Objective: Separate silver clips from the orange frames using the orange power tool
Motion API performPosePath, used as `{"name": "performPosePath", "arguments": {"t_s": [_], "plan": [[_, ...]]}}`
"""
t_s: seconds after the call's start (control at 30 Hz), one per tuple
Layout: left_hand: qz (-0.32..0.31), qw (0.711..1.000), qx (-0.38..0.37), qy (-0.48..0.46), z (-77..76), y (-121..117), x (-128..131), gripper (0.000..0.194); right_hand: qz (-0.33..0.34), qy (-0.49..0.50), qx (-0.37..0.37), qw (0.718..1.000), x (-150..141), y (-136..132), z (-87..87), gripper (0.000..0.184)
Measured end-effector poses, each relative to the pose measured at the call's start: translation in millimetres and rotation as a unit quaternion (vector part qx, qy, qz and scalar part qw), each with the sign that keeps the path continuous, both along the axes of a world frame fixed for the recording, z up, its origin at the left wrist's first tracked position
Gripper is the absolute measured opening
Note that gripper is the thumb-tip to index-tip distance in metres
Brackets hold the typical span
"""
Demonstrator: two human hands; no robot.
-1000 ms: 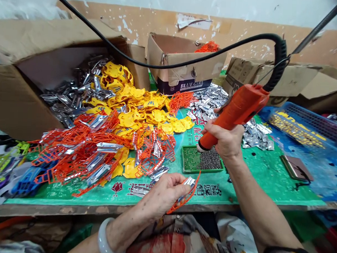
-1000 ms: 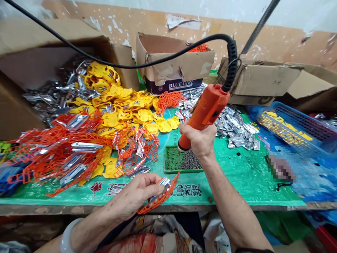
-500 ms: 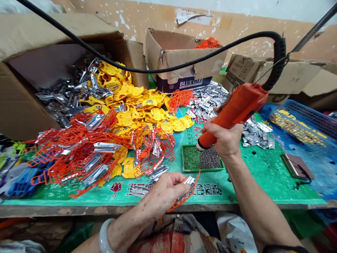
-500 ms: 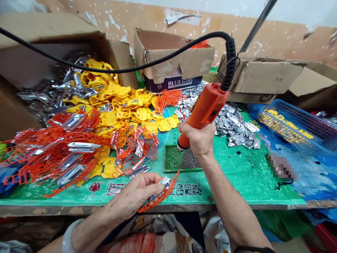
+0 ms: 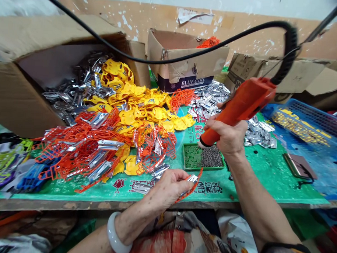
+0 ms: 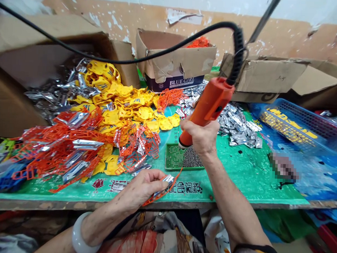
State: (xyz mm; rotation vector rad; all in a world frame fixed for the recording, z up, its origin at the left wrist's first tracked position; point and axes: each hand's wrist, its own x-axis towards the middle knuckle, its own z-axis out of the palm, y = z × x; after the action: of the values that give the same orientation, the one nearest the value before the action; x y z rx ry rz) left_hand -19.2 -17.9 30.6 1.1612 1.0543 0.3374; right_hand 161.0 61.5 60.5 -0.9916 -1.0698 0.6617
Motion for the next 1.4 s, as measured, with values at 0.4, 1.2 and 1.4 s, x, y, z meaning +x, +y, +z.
{"name": "performPosePath", "arguments": {"t_s": [0.4, 1.2, 1.4], "plan": [[0.023, 0.999, 0.007, -0.038, -22.5, -6, 0, 0.024, 0.137, 0.097, -0.013, 0.986, -8, -78, 60.2, 0.043], [0.033, 0.999, -0.016, -0.024, -15.3, -4, 0, 0.023, 0.129, 0.079, -0.041, 0.988, -12, -79, 43.7, 0.052], [0.038, 0.998, -0.023, -0.031, -12.5, -3, 3, 0.023, 0.128, 0.067, -0.040, 0.989, -12, -82, 44.6, 0.052]]}}
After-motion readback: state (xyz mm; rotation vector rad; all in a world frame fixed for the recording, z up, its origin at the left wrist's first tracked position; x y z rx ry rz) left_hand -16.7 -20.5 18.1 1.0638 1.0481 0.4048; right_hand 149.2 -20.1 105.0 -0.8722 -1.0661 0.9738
